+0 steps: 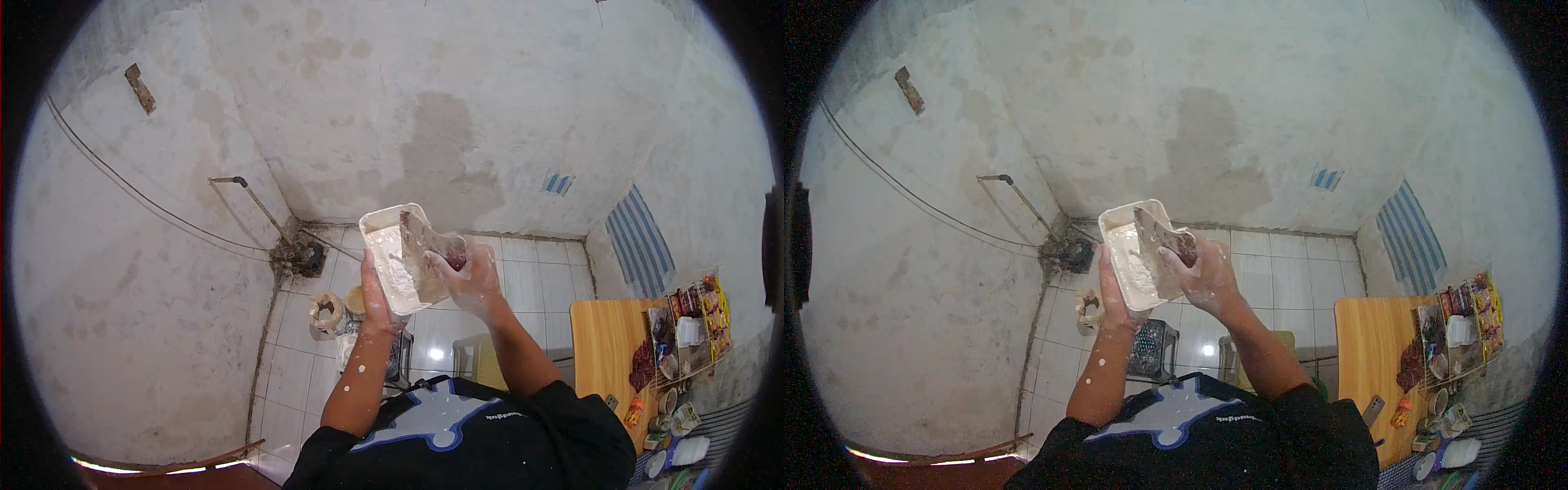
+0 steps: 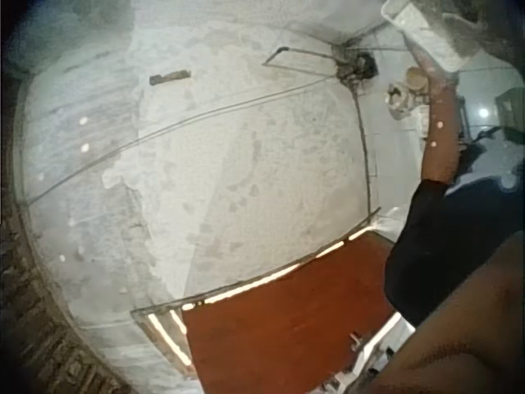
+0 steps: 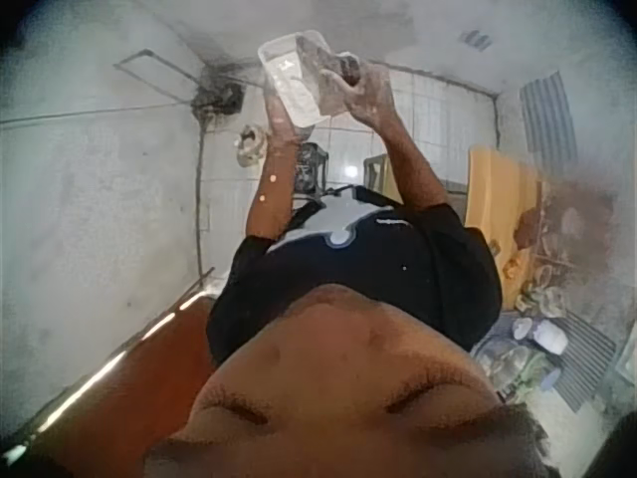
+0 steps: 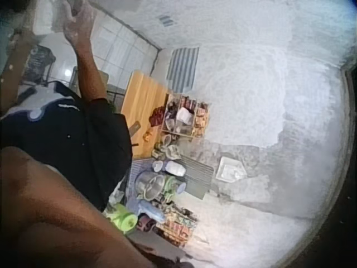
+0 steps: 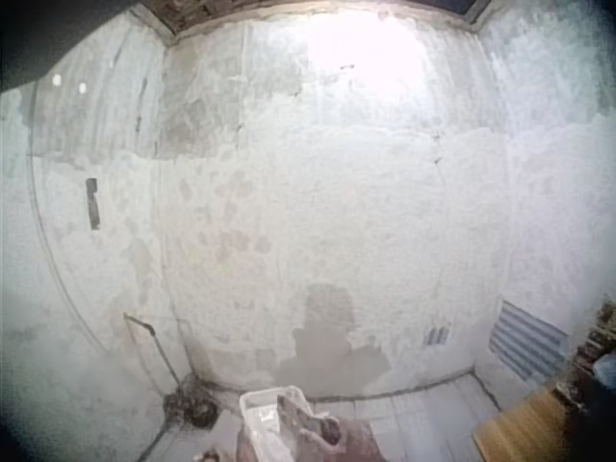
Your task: Applying and smoothing plaster on an indoor wall using a putty knife.
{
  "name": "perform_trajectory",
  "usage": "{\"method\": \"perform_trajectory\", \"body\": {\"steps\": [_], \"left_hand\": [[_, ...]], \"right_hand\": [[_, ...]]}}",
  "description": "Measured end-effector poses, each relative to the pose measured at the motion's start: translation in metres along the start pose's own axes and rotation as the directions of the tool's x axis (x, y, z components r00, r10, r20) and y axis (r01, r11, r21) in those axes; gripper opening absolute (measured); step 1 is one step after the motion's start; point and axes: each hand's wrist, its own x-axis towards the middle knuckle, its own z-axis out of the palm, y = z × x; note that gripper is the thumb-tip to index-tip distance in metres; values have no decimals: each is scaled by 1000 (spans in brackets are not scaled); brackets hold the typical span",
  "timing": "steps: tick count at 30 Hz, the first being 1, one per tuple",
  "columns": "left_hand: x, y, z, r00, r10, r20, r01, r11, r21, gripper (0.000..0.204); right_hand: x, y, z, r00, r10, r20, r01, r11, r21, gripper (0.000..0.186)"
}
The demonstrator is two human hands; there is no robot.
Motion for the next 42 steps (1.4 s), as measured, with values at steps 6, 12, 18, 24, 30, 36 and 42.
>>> {"method": "perform_trajectory", "body": {"steps": [6, 12, 18, 24, 30, 36, 42], "left_hand": [[-4, -8, -18, 999, -39, -10, 38, 997, -70, 62], [-10, 16, -27, 998, 42, -39, -47, 991, -125, 58], [-5, 11, -41, 999, 16, -43, -19, 997, -68, 63], [-13, 29, -45, 997, 70, -22, -72, 992, -104, 62], [-10, 33, -44, 996, 87, -17, -88, 987, -132, 59], [-14, 43, -42, 998, 57, -38, -63, 982, -181, 59], [-16, 43, -44, 991, 117, -59, -124, 982, -142, 60]], "right_hand": [[12, -5, 28, 997, -37, 64, 28, 991, 130, 20], [5, -10, 12, 931, -65, 360, 76, 997, -17, 19], [26, 6, 53, 964, -259, 64, 253, 963, 89, 19], [7, 3, 55, 936, -108, 336, 76, 991, 107, 18], [47, 14, 62, 931, -306, 197, 298, 952, 71, 18], [23, 0, 72, 927, -265, 266, 226, 960, 167, 14], [37, 2, 63, 939, -167, 300, 144, 985, 98, 13]]}}
